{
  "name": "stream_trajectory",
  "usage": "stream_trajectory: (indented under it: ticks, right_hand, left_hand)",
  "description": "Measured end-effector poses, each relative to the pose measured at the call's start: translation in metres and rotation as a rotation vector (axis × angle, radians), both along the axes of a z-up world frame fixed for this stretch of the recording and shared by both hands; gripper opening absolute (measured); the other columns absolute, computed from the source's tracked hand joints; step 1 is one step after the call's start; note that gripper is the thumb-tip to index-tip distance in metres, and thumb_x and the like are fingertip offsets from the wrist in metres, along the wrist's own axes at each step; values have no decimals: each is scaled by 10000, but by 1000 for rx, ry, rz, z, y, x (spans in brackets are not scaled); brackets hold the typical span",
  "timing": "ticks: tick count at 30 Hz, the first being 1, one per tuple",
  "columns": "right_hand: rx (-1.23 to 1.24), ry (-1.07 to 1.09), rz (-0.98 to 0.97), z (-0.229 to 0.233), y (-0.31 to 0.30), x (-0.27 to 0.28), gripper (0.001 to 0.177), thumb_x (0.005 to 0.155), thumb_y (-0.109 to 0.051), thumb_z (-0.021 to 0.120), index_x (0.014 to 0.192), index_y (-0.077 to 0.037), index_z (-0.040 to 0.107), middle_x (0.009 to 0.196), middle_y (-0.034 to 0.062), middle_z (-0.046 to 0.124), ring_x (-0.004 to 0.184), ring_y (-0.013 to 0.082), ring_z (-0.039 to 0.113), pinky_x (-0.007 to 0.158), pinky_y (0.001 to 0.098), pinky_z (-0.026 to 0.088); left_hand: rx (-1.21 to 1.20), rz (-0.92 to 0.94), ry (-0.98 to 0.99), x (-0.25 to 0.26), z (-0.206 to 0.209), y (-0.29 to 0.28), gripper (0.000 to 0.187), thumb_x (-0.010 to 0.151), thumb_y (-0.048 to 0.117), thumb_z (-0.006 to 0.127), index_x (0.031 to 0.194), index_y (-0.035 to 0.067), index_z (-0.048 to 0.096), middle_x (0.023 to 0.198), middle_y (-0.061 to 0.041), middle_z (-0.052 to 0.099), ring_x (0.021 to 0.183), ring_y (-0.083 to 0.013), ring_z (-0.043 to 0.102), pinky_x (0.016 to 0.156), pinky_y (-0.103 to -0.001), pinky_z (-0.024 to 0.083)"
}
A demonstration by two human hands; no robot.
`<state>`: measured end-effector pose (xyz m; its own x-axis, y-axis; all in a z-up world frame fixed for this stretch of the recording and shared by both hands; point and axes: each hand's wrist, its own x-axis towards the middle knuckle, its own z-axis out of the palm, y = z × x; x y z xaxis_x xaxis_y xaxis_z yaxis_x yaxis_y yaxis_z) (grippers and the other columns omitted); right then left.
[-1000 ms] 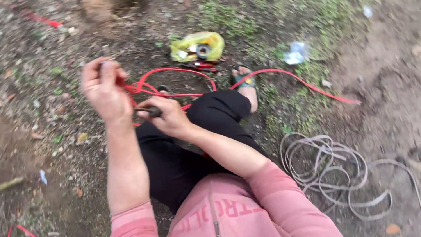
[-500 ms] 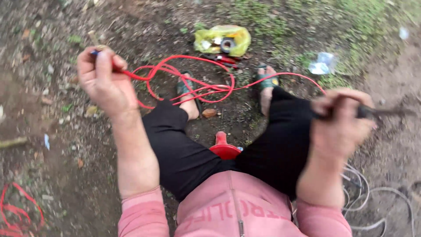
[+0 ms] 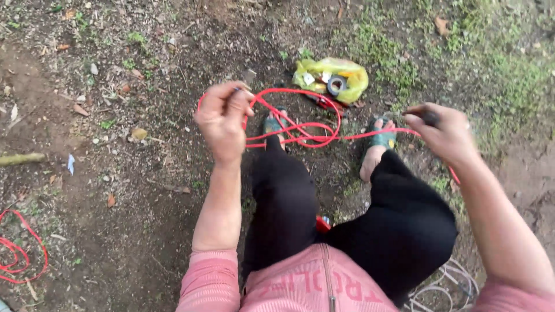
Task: The person sits on a small red stool outdoors and uses a soldering iron to heat and join the ends of red electrical wires. They then insert the joined wires into a white plastic connector and secure it by hand.
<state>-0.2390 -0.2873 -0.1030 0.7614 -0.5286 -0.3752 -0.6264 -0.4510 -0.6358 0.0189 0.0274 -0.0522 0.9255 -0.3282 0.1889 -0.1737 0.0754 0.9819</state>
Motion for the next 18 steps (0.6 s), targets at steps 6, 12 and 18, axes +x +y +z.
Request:
stream_trajectory:
  ticks: [6,12,18]
  right_hand:
    - [-183,305,103,-239,-50,72,239,940,-359,734,1142,-248,795,1030,109,794,1012,403,735,884,526,578]
    - [-285,510,287,-364,-51,82,309,890,-370,782,1132,-178,792,1015,107,750,980,341,758,851,482,615]
    - [-355,-8,184,-346,-44,89,504,755,-264,941,1209,-132,766,1135,139,625,1072,377,610,846,452,578]
  left_hand:
    - [37,-99,240,40,-111,-44,99,972,41,661,1023,-20,722,785,-159,741,566,-99,630,462,-163,482]
    - [105,-192,404,77,-170,-88,119,929,1,661,1018,-45,726,779,-182,732,542,-106,621,443,-188,510]
    - [25,-331,725,47,-228,-128,161,981,86,655,1130,46,611,889,-135,765,719,-129,736,632,-247,650]
